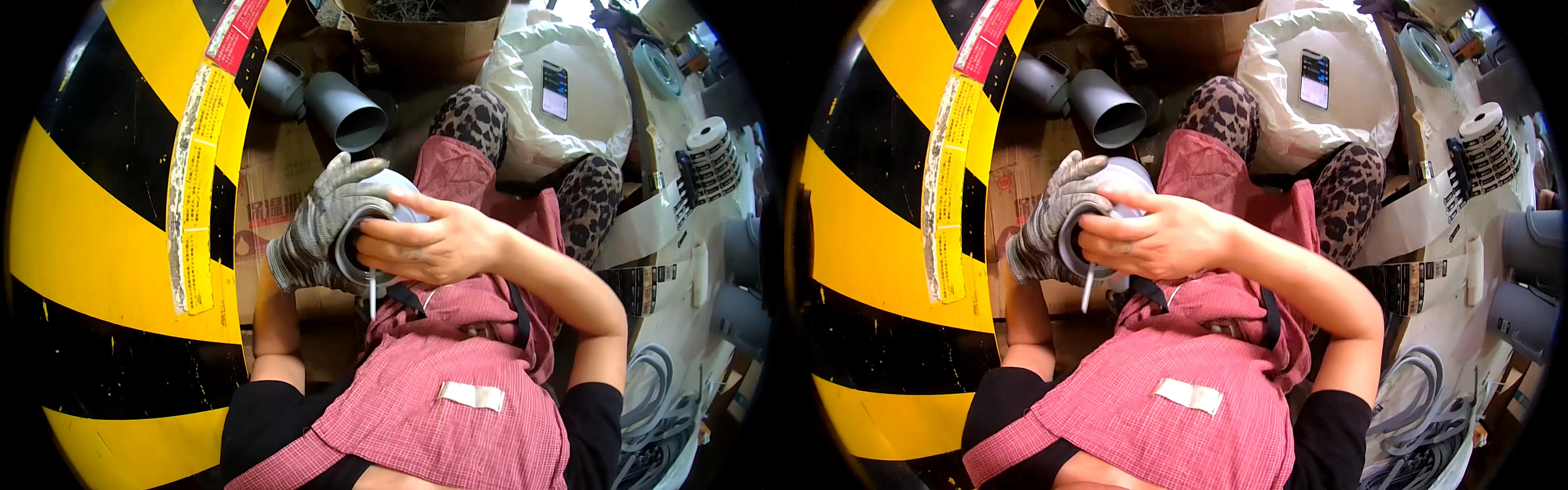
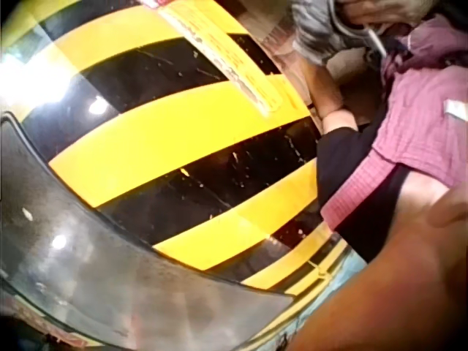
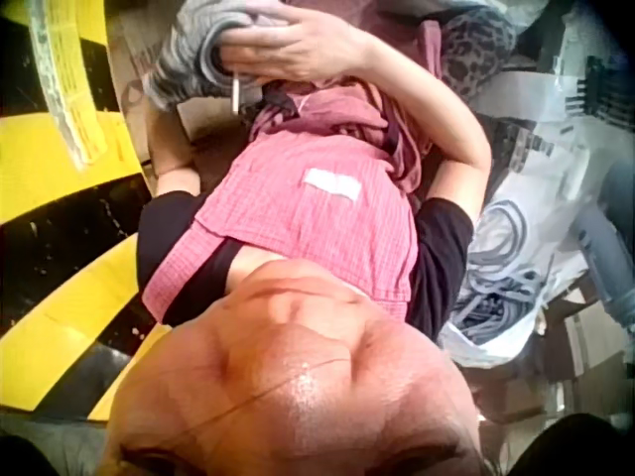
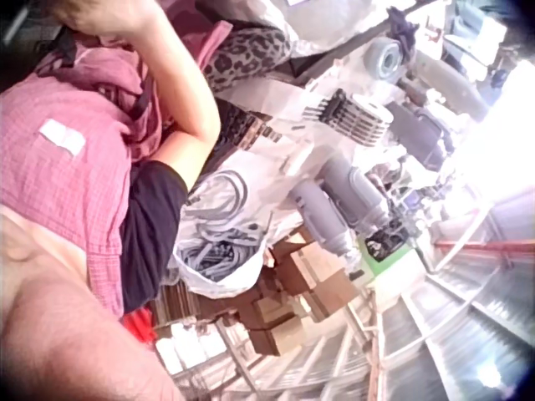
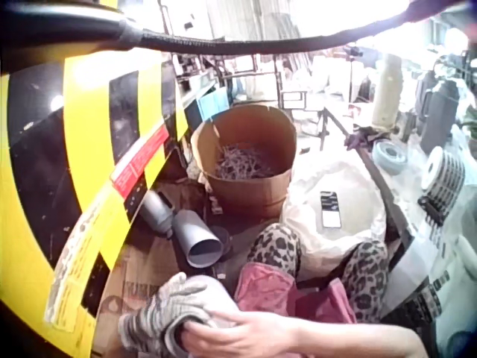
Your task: The person assembles vacuum cleaner components by applying labels to the main body, inserting a internal tube, and attaching circular ring components by hand while working at a workshop table.
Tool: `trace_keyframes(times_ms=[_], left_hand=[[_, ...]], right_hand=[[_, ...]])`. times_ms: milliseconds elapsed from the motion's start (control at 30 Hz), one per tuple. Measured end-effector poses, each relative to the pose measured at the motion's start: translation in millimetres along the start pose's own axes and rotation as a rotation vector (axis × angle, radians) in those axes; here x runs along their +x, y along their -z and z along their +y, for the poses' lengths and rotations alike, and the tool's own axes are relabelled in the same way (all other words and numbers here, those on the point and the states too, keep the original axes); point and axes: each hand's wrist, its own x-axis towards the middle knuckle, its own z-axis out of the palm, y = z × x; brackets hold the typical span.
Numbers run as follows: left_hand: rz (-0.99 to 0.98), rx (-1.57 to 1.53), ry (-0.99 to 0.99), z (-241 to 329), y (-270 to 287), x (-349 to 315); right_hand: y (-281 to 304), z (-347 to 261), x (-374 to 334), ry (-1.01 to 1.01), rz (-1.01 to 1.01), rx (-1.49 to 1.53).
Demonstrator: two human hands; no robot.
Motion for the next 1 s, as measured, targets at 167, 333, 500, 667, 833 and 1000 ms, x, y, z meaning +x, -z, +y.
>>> trace_keyframes(times_ms=[167, 333, 500, 667, 833, 1000], left_hand=[[-0.192, -0.246, 0.186, 21, -15, 9], [-0.119, -0.051, 0.154, 26, -2, 18], [-0.016, -0.177, 0.117, 3, 7, 64], [0.416, -0.087, 0.181, -85, 74, 169], [0.653, 0.362, 0.407, -219, 121, 239], [0.804, 0.203, 0.236, -178, 102, 208]], right_hand=[[7, 11, 7, 0.28, 0.241, -0.076], [8, 17, 20, 0.348, 0.366, -0.071], [31, 47, -1, 0.348, 0.1, -0.072], [84, 92, -20, -0.518, 0.304, -0.135], [103, 54, -68, -0.715, 0.449, -0.443], [154, 50, -132, -0.84, 0.233, -0.596]])
